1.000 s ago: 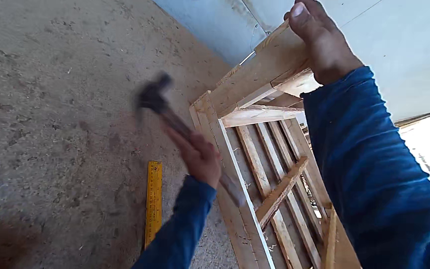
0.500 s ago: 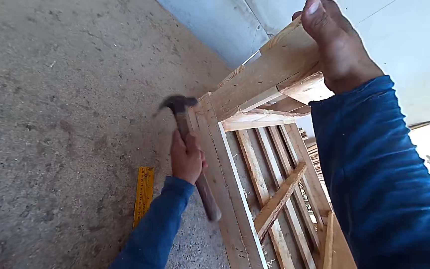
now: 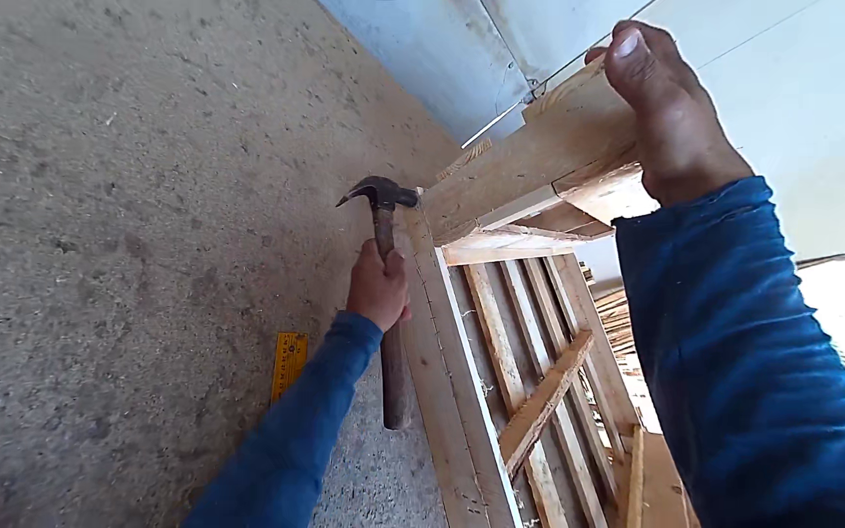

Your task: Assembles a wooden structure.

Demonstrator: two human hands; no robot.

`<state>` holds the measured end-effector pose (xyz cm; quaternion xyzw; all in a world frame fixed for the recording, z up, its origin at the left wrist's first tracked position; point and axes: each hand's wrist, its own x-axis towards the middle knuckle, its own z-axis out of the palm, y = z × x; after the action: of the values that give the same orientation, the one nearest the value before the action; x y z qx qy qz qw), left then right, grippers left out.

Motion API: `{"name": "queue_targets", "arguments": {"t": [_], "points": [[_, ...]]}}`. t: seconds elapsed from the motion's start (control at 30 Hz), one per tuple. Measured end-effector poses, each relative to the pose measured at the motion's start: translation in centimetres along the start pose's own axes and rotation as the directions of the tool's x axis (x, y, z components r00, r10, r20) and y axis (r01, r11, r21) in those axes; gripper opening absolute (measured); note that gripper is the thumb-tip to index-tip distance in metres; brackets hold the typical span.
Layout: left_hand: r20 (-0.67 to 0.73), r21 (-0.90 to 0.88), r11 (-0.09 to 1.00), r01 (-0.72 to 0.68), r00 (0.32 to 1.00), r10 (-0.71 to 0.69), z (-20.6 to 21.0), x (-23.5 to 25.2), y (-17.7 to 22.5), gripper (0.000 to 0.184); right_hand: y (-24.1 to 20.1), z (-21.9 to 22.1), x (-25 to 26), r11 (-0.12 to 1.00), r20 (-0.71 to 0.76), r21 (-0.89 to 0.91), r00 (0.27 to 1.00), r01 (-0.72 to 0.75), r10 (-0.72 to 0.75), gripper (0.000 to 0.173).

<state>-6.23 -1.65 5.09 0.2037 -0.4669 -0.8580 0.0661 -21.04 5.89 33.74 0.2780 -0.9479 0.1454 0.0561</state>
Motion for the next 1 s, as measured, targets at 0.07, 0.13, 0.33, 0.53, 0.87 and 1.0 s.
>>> {"name": "queue_targets", "arguments": {"t": [0.07, 0.13, 0.33, 0.53, 0.87, 1.0], "points": [[-0.165, -0.135, 0.986, -0.099, 0.983, 0.076, -0.1, -0.2, 0.4, 0.027, 0.0, 0.0, 0.1, 1.0, -0.01, -0.002, 1.0, 0.004, -0.004, 0.09], [-0.247, -0.126, 0.982, -0.144, 0.963, 0.11, 1.0, -0.3, -0.2, 0.028, 0.0, 0.1, 0.0, 1.0, -0.02, 0.01, 1.0, 0.002, -0.002, 0.088], [0.089, 0.115, 0.977, 0.178, 0.978, -0.188, -0.9, -1.5, -2.6, 0.031, 0.5, 0.0, 0.1, 0.997, -0.02, 0.071, 1.0, -0.004, 0.005, 0.077], [0.095, 0.205, 0.975, 0.081, 0.99, -0.102, -3.6, -0.7, -7.0, 0.028, 1.8, 0.5, -0.4, 0.943, -0.228, 0.279, 0.967, 0.179, -0.116, 0.055], [0.211, 0.165, 0.985, -0.056, 0.977, 0.02, -3.7, -0.2, -7.8, 0.041, 3.5, 13.2, -15.0, 0.615, 0.073, -0.644, 0.837, 0.454, -0.542, 0.044], [0.257, 0.085, 0.992, -0.089, 0.964, 0.064, -2.6, 0.4, -9.0, 0.044, 5.4, 15.7, -15.1, 0.622, 0.249, -0.68, 0.921, 0.387, -0.3, 0.065]]}}
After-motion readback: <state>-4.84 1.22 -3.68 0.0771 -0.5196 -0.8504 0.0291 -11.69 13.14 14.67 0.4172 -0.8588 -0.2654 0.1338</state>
